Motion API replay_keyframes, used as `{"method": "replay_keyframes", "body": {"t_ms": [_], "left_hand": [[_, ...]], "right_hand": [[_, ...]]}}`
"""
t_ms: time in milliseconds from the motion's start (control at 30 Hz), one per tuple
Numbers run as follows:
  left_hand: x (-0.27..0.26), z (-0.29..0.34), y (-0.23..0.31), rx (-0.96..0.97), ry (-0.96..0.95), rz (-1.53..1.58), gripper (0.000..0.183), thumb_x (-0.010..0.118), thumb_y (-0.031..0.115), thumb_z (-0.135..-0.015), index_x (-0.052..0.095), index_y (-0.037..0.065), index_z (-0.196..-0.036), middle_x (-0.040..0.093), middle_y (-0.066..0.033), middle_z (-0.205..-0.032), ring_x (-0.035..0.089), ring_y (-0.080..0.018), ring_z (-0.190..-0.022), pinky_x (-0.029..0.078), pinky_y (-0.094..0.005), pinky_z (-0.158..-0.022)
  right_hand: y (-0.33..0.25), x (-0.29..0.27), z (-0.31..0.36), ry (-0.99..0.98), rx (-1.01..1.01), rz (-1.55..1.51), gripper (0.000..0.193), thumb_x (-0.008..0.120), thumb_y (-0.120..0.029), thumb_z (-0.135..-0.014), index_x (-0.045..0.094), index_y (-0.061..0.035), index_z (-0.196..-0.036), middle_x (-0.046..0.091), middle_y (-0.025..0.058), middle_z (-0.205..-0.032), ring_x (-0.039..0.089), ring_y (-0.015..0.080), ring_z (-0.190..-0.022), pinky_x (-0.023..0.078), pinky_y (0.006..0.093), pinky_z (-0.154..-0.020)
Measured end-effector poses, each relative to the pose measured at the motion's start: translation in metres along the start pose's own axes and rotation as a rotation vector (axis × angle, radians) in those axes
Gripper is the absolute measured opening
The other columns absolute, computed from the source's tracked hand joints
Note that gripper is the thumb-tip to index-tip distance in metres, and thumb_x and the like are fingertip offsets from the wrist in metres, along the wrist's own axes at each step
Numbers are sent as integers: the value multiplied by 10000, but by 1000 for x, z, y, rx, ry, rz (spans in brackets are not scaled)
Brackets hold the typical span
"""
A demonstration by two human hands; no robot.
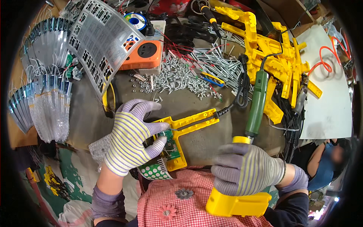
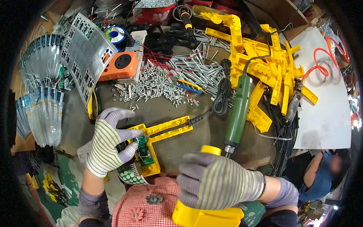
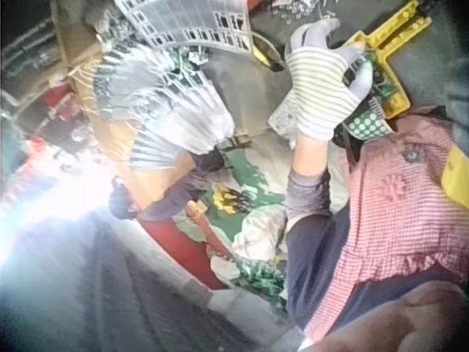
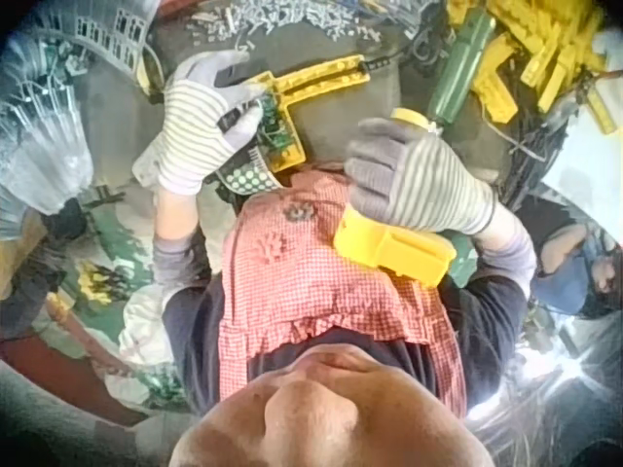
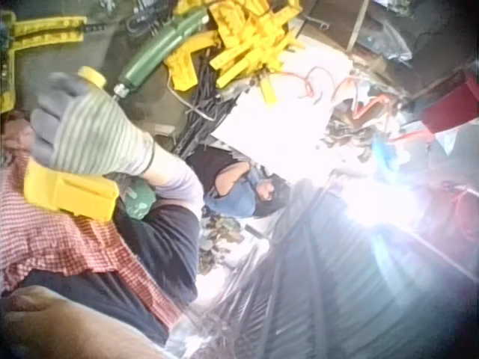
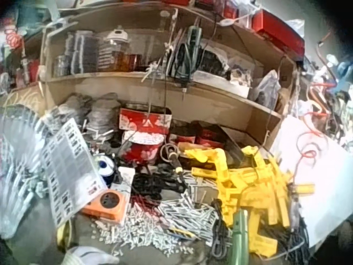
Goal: The person uses a power screwdriver to fasten a circuit board into a yellow plastic housing, then peels a sticker from a sheet and applies it to the device. After placing the assembly on the floor, they use a soldering iron to connect wires to the circuit board of another unit.
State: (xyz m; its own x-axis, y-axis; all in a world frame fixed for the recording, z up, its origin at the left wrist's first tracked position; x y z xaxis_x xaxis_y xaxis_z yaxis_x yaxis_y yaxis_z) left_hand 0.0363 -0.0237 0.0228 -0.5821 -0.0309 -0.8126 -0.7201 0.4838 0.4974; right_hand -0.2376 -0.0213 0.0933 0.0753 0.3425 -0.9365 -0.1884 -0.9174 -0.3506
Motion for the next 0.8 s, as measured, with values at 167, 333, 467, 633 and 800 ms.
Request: {"method": "replay_keyframes", "body": {"t_ms": [167, 333, 467, 633, 800], "left_hand": [[-1, -1, 1, -6, -27, -8, 317, 703, 258, -647, 780, 118, -921, 637, -163, -1182, 565, -372, -1081, 413, -484, -986], [-1, -2, 0, -1, 11, 35, 312, 696, 237, -659, 781, 95, -924, 639, -161, -1168, 570, -371, -1069, 433, -481, -966], [-4, 3, -1, 26, 22, 71, 278, 668, 164, -710, 752, 71, -958, 640, -163, -1139, 573, -370, -1077, 437, -465, -970], [-13, 20, -9, -126, 455, 343, 325, 641, 185, -772, 629, 45, -1066, 608, -170, -1150, 568, -367, -1085, 450, -475, -968], [-17, 42, 17, -64, 19, -35, 1100, 807, 626, -541, 487, 53, -1424, 570, -166, -1262, 540, -379, -1159, 404, -507, -1028]], "right_hand": [[52, 26, -16, 1070, 393, -1136, 336, 725, -331, -876, 583, -63, -1020, 554, 18, -860, 546, 156, -800, 494, 376, -787], [69, 21, -21, 872, 578, -818, 349, 697, -324, -894, 580, -43, -1064, 582, 49, -916, 575, 190, -841, 493, 350, -827], [51, 29, -51, 629, 382, 148, 331, 721, -180, -844, 616, -24, -1117, 668, 127, -1021, 654, 352, -939, 528, 427, -840], [47, 66, -79, 552, 399, 112, 462, 708, -174, -690, 605, -19, -1114, 603, 170, -933, 604, 372, -842, 489, 477, -723], [41, 68, -81, 382, 407, 217, 465, 658, -221, -773, 598, -20, -1188, 598, 176, -1041, 602, 352, -955, 475, 471, -830]]}}
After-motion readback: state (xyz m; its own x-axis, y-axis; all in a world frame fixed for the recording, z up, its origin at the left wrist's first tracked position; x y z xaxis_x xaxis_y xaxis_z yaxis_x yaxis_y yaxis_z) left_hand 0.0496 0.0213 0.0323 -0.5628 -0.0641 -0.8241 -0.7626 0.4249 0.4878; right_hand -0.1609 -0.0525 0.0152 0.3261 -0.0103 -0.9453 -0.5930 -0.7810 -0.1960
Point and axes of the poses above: each hand's wrist, its own z-axis away from the middle knuckle, its own x-axis out of the palm, y = z × x, the point moved 2 cm from there along -z, towards the middle knuckle
